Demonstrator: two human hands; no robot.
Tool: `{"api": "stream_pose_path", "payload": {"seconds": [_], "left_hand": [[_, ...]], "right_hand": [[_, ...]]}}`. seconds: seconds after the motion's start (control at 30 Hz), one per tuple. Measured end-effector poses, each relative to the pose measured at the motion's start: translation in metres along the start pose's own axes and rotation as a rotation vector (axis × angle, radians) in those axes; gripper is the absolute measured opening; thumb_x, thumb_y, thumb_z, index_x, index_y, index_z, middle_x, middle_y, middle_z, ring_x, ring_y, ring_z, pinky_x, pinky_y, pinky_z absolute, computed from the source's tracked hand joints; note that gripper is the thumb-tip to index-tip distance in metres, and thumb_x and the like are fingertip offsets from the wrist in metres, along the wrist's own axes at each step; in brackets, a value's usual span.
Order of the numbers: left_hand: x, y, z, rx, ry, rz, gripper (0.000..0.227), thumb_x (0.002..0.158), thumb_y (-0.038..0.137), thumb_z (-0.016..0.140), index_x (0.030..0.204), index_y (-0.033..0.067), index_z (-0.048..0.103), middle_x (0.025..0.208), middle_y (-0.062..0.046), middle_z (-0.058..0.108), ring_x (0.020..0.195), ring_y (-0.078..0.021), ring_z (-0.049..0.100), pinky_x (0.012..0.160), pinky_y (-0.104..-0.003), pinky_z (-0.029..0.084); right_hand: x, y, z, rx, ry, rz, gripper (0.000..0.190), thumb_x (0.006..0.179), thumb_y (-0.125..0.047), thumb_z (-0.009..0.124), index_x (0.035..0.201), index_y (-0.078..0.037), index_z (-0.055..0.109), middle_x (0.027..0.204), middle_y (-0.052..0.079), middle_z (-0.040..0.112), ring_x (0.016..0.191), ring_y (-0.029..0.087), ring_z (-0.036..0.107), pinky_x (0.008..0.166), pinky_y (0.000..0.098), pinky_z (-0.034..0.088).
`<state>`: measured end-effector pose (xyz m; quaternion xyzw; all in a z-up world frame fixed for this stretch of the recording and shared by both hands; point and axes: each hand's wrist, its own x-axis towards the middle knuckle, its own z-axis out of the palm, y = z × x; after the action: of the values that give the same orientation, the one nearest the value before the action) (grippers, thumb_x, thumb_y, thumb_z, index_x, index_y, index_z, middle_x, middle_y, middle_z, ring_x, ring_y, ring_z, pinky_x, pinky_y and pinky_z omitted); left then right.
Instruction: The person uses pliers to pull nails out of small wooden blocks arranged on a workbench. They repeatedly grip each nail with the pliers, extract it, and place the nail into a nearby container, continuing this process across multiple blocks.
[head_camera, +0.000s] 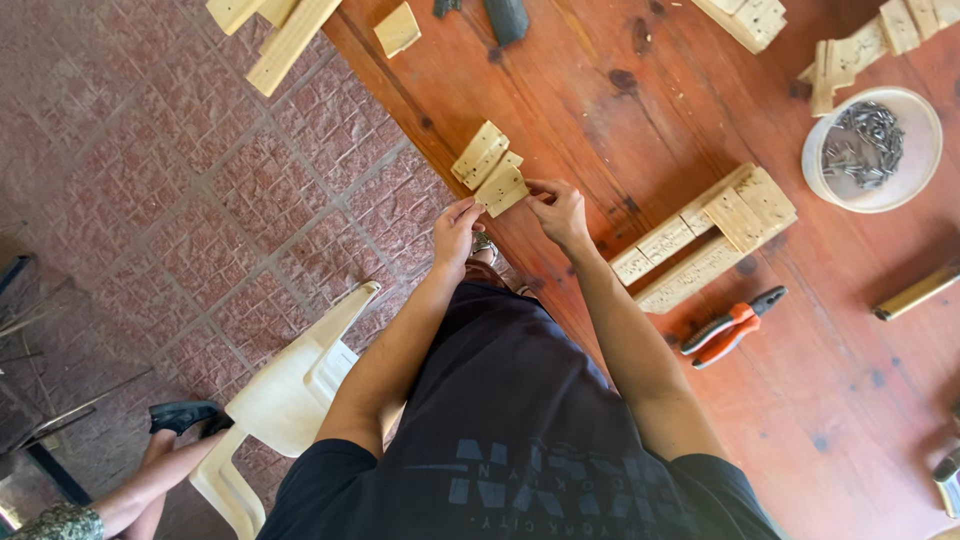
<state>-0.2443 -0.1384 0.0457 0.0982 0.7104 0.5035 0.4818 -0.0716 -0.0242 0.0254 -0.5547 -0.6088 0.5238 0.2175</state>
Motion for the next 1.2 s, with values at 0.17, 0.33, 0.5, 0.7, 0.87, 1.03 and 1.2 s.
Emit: {"api": "stream_pose_path", "payload": {"seconds": [0.17,0.33,0.5,0.7,0.87,1.03,1.2], "left_hand": [[0.049,0.007,-0.024,0.06,-0.047,-0.024,0.037,0.089,0.022,0.073,0.118,-0.0004,0.071,0.098,-0.007,0.077,0.066,-0.008,0.069,0.055,-0.017,0.047],[0.088,0.004,-0.042,0.325,-0.153,-0.034,0.021,0.081,0.032,0.078,0.093,0.015,0.082,0.066,-0.001,0.073,0.059,-0.0112,0.069,0.057,-0.019,0.046],[0.09,0.052,-0.059,0.999,-0.429,0.099,0.028,0.082,0.045,0.073,0.099,0.0259,0.081,0.095,-0.005,0.079,0.098,-0.0341,0.073,0.087,-0.043,0.056],[0.08,0.086,-0.015,1.027,-0.628,0.202,0.028,0.078,0.046,0.076,0.096,0.0255,0.078,0.08,0.001,0.077,0.086,-0.0246,0.075,0.078,-0.038,0.058],[0.079,0.073,0.048,0.983,-0.872,0.302,0.025,0.084,0.045,0.075,0.1,0.0255,0.079,0.095,-0.001,0.078,0.083,-0.024,0.074,0.077,-0.038,0.058],[0.044,0.071,0.117,0.977,-1.082,0.357,0.023,0.085,0.043,0.072,0.099,0.0249,0.078,0.097,0.0,0.077,0.082,-0.019,0.071,0.077,-0.035,0.057],[0.004,0.065,0.164,0.984,-1.232,0.458,0.019,0.088,0.035,0.073,0.099,0.0203,0.077,0.096,-0.002,0.076,0.081,-0.0195,0.071,0.074,-0.035,0.058]], "right_hand": [[0.033,-0.01,0.034,-0.022,0.002,-0.032,0.036,0.076,-0.021,0.082,0.112,-0.019,0.08,0.092,0.006,0.074,0.078,0.019,0.071,0.069,0.0326,0.058],[0.036,-0.018,0.047,-0.05,0.073,0.012,0.036,0.075,-0.021,0.081,0.111,-0.015,0.079,0.092,0.007,0.075,0.084,0.022,0.074,0.074,0.0345,0.059],[0.019,0.0,0.049,-0.095,0.178,0.058,0.035,0.08,-0.03,0.083,0.111,-0.015,0.079,0.096,0.008,0.078,0.093,0.028,0.075,0.08,0.0398,0.06],[-0.022,0.017,0.022,-0.063,0.277,0.307,0.029,0.083,-0.033,0.079,0.109,-0.021,0.08,0.098,0.0,0.078,0.083,0.019,0.073,0.074,0.0341,0.058],[-0.059,0.022,-0.004,0.012,0.463,0.396,0.027,0.082,-0.029,0.078,0.108,-0.022,0.08,0.094,-0.001,0.077,0.078,0.013,0.071,0.07,0.0307,0.057],[-0.098,0.006,-0.035,0.101,0.647,0.396,0.026,0.085,-0.025,0.076,0.108,-0.015,0.079,0.088,0.006,0.077,0.079,0.019,0.072,0.071,0.0345,0.056],[-0.129,0.022,-0.057,0.136,0.8,0.407,0.025,0.084,-0.03,0.079,0.106,-0.018,0.079,0.092,0.003,0.078,0.08,0.015,0.072,0.072,0.0322,0.058]]}}
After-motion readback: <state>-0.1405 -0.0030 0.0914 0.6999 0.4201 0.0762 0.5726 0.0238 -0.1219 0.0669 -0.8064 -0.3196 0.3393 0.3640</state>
